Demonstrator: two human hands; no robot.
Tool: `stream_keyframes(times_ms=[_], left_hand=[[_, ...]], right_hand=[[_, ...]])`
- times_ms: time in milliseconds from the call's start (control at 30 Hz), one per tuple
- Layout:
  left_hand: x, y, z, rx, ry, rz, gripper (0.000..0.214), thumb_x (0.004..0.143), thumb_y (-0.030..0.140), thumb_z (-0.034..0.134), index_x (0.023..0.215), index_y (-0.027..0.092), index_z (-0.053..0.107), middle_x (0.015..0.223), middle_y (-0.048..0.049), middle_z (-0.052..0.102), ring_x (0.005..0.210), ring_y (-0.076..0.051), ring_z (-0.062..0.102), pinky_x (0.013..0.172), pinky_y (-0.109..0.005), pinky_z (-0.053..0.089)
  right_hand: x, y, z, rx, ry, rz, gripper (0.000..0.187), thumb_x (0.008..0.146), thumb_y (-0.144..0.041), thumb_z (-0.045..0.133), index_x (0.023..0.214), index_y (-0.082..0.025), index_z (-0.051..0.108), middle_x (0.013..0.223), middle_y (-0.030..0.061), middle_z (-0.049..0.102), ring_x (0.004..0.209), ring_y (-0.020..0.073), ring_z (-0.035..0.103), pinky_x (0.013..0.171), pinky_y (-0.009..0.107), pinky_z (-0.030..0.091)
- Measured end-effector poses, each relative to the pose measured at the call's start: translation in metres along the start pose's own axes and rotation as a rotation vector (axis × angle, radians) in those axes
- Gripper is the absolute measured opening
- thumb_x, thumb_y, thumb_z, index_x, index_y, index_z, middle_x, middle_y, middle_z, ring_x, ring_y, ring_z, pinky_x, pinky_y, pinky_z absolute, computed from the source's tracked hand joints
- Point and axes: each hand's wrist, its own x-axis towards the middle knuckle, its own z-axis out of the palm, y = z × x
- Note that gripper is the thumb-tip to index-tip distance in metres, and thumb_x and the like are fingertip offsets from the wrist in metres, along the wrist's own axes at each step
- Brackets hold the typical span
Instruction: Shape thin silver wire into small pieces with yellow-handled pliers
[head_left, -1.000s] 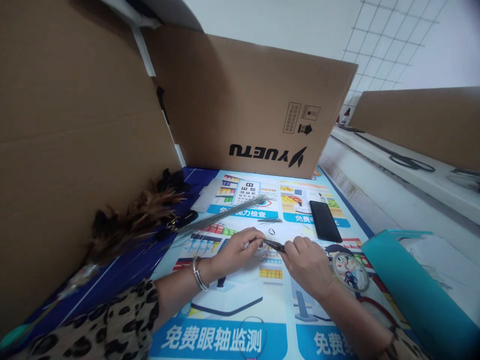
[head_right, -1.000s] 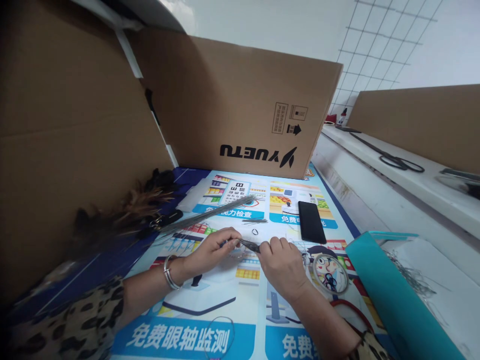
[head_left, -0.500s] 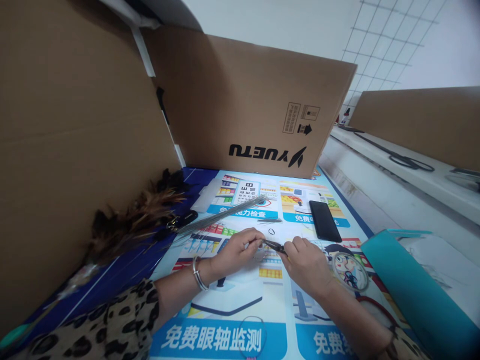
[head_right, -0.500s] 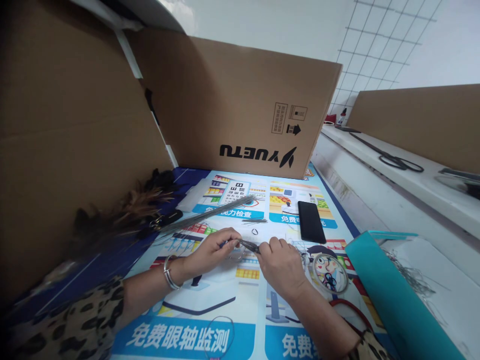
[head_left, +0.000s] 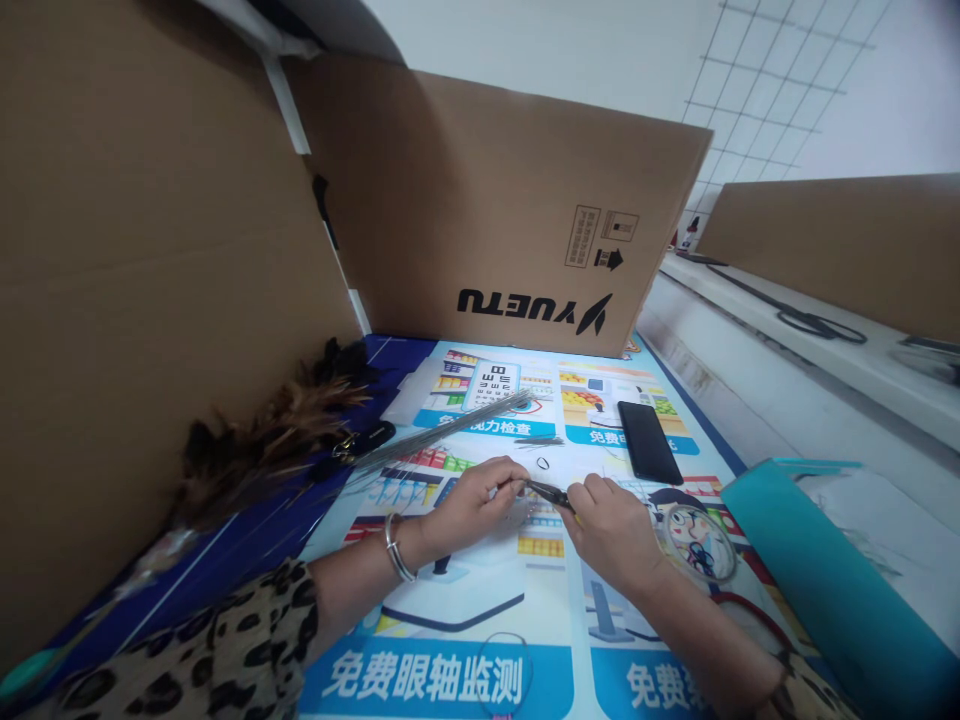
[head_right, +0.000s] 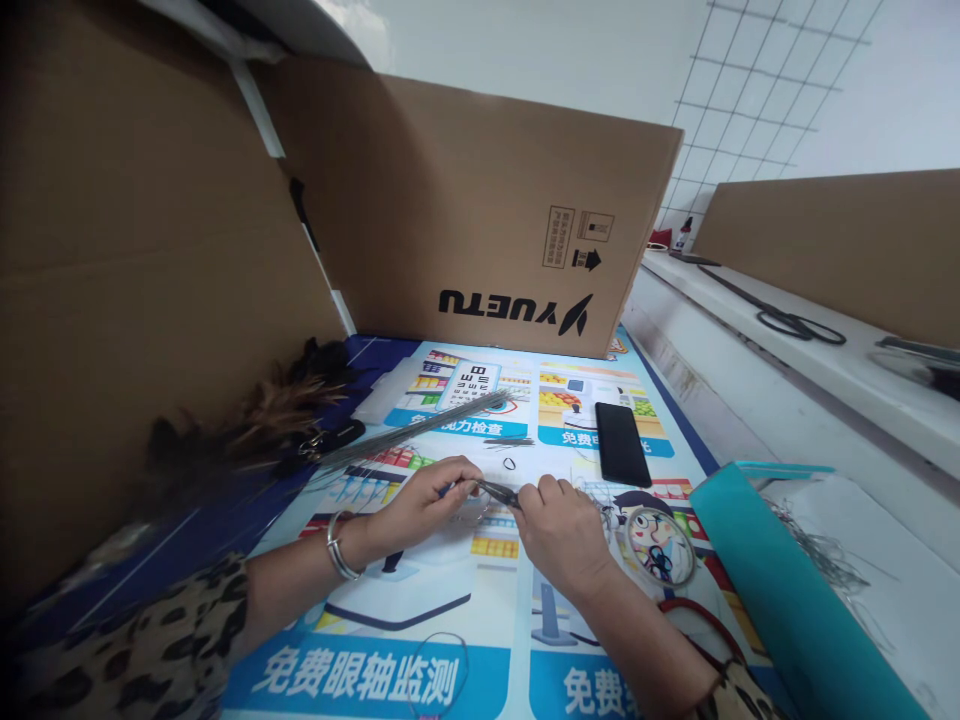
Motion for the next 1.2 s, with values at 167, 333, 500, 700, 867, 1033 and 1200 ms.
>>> stream_keyframes(times_ms=[167, 333, 500, 700, 867, 1033, 1200], left_hand=[[0.0003, 0.0002, 0.0003, 0.007, -0.004, 0.003, 0.017, 0.081, 0.01, 0.04, 0.084, 0.015, 0.056, 0.079, -0.0029, 0.056, 0.075, -0.013, 0.051, 0.07, -0.025, 0.039], [0.0002, 0.0013, 0.0, 0.015, -0.005, -0.006, 0.017, 0.081, 0.01, 0.04, 0.083, 0.015, 0.056, 0.078, -0.0029, 0.056, 0.074, -0.013, 0.051, 0.07, -0.024, 0.039], [-0.0001, 0.0019, -0.0002, 0.012, -0.005, -0.008, 0.017, 0.081, 0.01, 0.04, 0.084, 0.015, 0.057, 0.079, -0.0033, 0.056, 0.076, -0.013, 0.051, 0.071, -0.024, 0.039], [-0.0003, 0.0013, -0.0002, 0.011, -0.009, -0.008, 0.017, 0.081, 0.01, 0.041, 0.084, 0.015, 0.057, 0.079, -0.0032, 0.056, 0.075, -0.013, 0.051, 0.07, -0.025, 0.04], [0.0002, 0.0014, -0.0003, 0.021, -0.002, -0.006, 0.017, 0.082, 0.011, 0.041, 0.084, 0.015, 0.057, 0.079, -0.0035, 0.057, 0.076, -0.013, 0.051, 0.071, -0.025, 0.04], [0.0002, 0.0012, 0.0, 0.023, -0.001, -0.007, 0.016, 0.081, 0.011, 0.041, 0.083, 0.015, 0.057, 0.078, -0.0032, 0.056, 0.075, -0.013, 0.051, 0.07, -0.025, 0.04], [0.0001, 0.0007, 0.0001, 0.021, -0.004, -0.008, 0.016, 0.082, 0.012, 0.041, 0.083, 0.015, 0.057, 0.078, -0.0031, 0.057, 0.075, -0.013, 0.051, 0.07, -0.024, 0.039]], right_hand=[[-0.0006, 0.0004, 0.0005, 0.01, -0.022, 0.02, 0.015, 0.083, -0.033, 0.046, 0.076, -0.02, 0.05, 0.075, 0.0034, 0.052, 0.072, 0.0164, 0.045, 0.06, 0.027, 0.022], [-0.0005, -0.0001, 0.0007, 0.021, -0.031, 0.019, 0.015, 0.083, -0.033, 0.046, 0.077, -0.02, 0.05, 0.076, 0.0037, 0.052, 0.072, 0.0163, 0.045, 0.061, 0.026, 0.023], [-0.0004, -0.001, 0.0009, 0.023, -0.038, 0.03, 0.015, 0.083, -0.033, 0.045, 0.077, -0.02, 0.05, 0.076, 0.0038, 0.052, 0.072, 0.0163, 0.045, 0.061, 0.026, 0.022], [-0.0007, -0.0015, -0.0001, 0.033, -0.053, 0.032, 0.015, 0.083, -0.033, 0.045, 0.078, -0.02, 0.05, 0.077, 0.0037, 0.053, 0.073, 0.016, 0.046, 0.061, 0.027, 0.022], [-0.0015, -0.002, 0.0009, 0.026, -0.063, 0.041, 0.015, 0.083, -0.033, 0.045, 0.078, -0.021, 0.05, 0.077, 0.0029, 0.053, 0.072, 0.0161, 0.046, 0.061, 0.027, 0.022], [-0.0011, -0.0017, 0.0015, 0.024, -0.063, 0.045, 0.014, 0.083, -0.033, 0.046, 0.079, -0.021, 0.05, 0.077, 0.0026, 0.053, 0.072, 0.016, 0.047, 0.061, 0.027, 0.022], [-0.0004, -0.0022, 0.0001, 0.028, -0.06, 0.044, 0.014, 0.083, -0.033, 0.045, 0.079, -0.021, 0.05, 0.077, 0.0024, 0.053, 0.072, 0.0157, 0.047, 0.06, 0.027, 0.023]])
